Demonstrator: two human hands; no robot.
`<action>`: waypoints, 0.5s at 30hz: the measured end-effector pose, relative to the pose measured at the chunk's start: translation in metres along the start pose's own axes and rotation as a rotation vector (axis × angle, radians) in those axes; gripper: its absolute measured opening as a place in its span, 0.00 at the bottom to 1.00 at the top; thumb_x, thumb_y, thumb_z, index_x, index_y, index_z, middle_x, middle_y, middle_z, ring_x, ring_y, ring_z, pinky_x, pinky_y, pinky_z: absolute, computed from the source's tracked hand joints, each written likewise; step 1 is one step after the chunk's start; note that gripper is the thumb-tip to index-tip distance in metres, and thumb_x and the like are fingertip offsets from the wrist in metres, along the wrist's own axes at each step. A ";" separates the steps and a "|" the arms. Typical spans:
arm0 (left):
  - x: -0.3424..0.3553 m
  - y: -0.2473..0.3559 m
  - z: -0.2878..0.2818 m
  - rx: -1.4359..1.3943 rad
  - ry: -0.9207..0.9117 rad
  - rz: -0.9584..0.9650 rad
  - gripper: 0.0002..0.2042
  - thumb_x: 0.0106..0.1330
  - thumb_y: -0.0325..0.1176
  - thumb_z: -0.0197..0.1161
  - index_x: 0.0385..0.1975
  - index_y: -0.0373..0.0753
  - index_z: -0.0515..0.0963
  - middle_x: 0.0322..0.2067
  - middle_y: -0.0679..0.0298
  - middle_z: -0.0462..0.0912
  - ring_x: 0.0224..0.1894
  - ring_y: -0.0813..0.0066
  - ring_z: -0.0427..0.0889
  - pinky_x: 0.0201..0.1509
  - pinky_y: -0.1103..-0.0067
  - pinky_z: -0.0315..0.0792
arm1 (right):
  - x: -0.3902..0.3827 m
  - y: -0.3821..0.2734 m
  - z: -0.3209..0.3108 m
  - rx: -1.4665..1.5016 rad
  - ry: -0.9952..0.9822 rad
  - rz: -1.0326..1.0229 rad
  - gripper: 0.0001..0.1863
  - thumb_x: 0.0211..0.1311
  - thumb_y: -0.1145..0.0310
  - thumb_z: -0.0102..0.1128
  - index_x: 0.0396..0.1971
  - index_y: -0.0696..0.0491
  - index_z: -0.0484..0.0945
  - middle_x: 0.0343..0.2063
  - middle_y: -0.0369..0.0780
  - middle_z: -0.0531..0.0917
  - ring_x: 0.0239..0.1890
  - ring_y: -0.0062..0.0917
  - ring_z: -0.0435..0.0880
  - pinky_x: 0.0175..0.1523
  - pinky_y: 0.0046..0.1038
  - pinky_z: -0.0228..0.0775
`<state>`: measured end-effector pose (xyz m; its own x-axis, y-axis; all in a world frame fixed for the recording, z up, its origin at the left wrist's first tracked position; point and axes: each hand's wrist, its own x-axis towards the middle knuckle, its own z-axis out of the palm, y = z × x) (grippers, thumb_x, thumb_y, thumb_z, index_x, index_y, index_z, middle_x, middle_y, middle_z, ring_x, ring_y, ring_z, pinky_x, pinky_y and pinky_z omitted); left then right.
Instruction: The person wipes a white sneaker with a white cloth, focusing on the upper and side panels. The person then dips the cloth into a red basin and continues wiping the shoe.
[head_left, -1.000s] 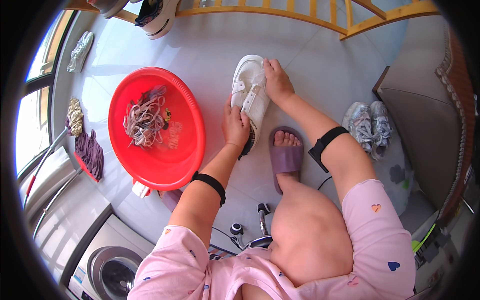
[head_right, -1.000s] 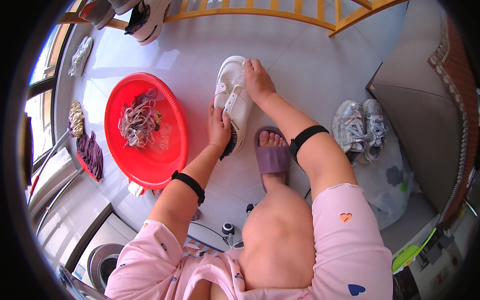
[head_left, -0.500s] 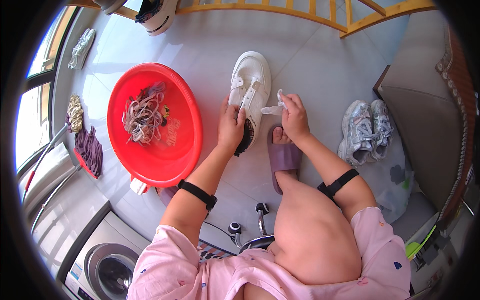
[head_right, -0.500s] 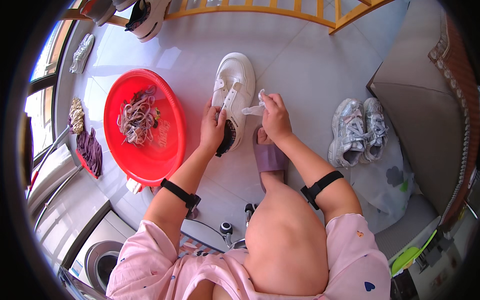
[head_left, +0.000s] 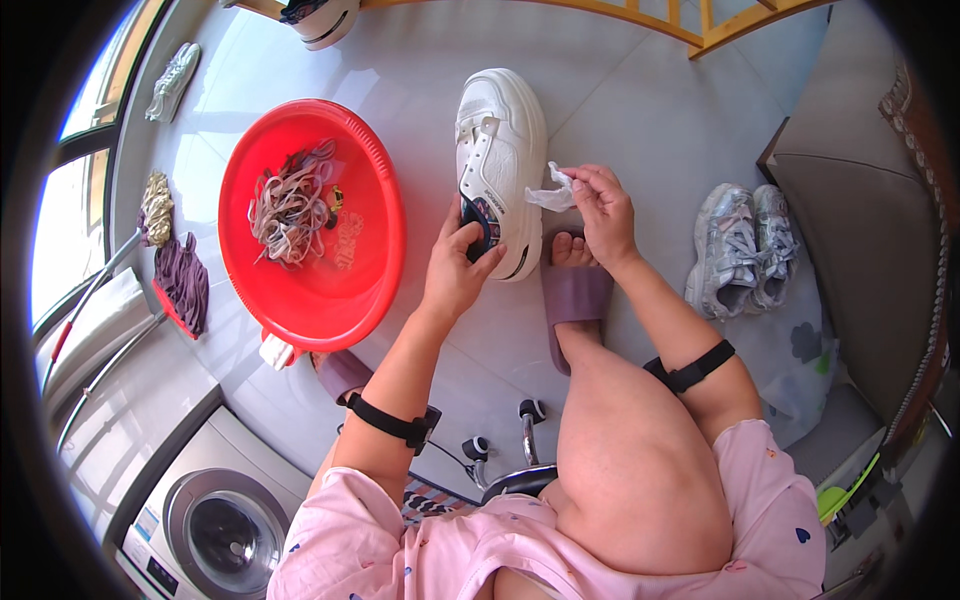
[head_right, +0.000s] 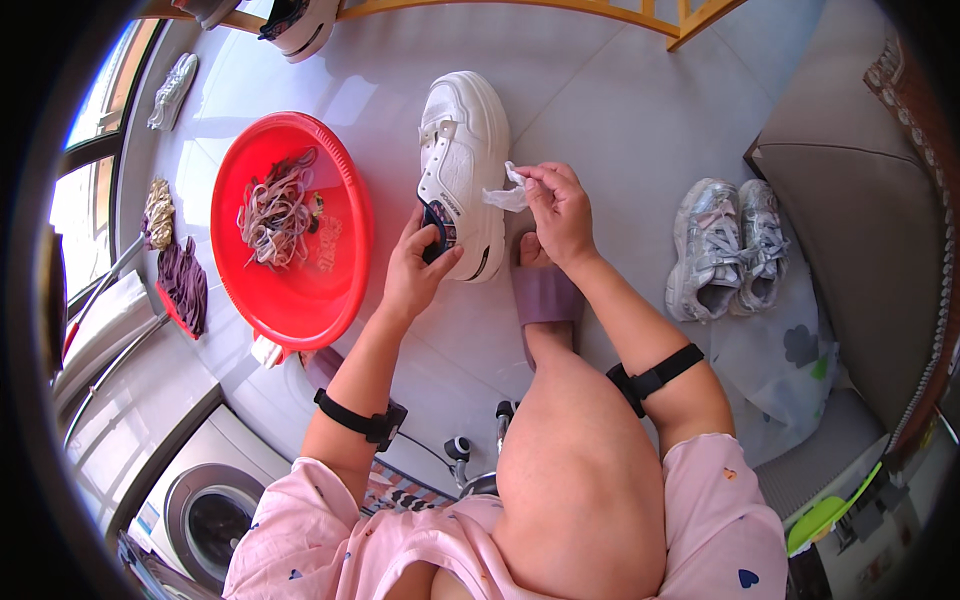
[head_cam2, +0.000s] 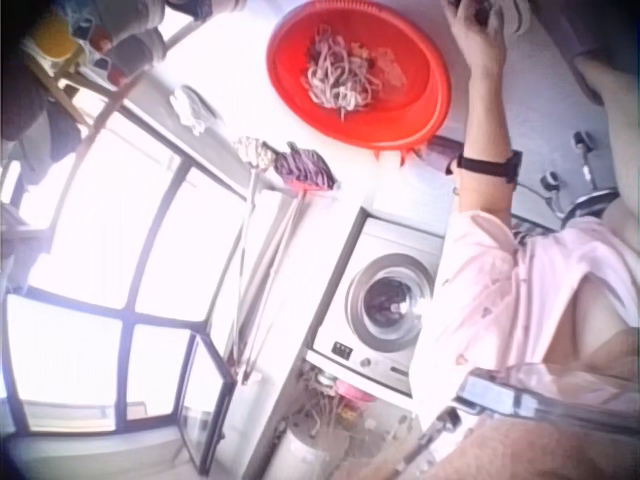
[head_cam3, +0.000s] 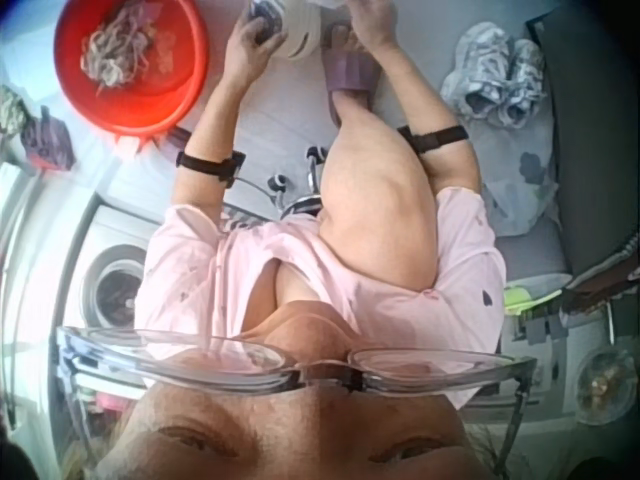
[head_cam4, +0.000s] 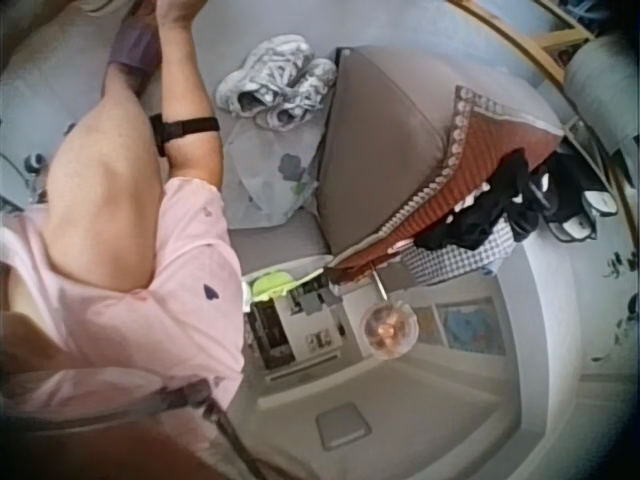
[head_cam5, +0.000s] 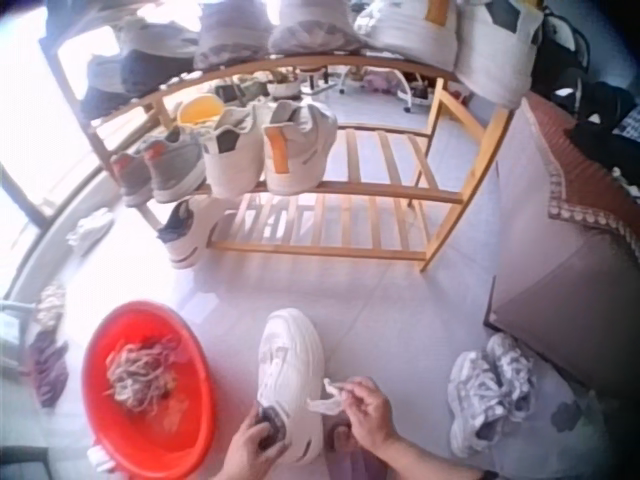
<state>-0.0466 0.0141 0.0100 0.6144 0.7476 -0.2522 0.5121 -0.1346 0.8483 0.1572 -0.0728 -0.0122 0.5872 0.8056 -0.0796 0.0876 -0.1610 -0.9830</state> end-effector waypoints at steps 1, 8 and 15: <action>0.000 -0.002 -0.008 -0.083 -0.040 -0.045 0.12 0.53 0.30 0.71 0.27 0.31 0.73 0.65 0.45 0.62 0.54 0.55 0.75 0.53 0.76 0.69 | 0.001 -0.006 0.000 0.008 0.012 -0.002 0.10 0.61 0.75 0.56 0.41 0.55 0.83 0.38 0.39 0.75 0.37 0.26 0.77 0.43 0.24 0.71; 0.014 -0.030 -0.031 -0.299 -0.241 -0.072 0.11 0.55 0.30 0.70 0.30 0.31 0.76 0.63 0.51 0.67 0.54 0.73 0.70 0.55 0.77 0.66 | 0.011 -0.037 -0.001 -0.368 -0.106 -0.443 0.11 0.55 0.80 0.59 0.39 0.56 0.81 0.36 0.39 0.76 0.38 0.31 0.78 0.44 0.27 0.73; 0.012 -0.043 -0.018 -0.549 -0.328 -0.146 0.24 0.59 0.25 0.67 0.56 0.33 0.69 0.51 0.69 0.72 0.51 0.82 0.70 0.58 0.82 0.65 | 0.023 -0.025 0.018 -0.733 -0.191 -0.771 0.13 0.51 0.79 0.59 0.39 0.58 0.80 0.44 0.40 0.78 0.46 0.34 0.78 0.51 0.31 0.74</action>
<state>-0.0721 0.0408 -0.0216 0.7571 0.4846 -0.4381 0.2766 0.3697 0.8870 0.1540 -0.0404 0.0079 0.0386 0.9014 0.4313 0.8775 0.1759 -0.4461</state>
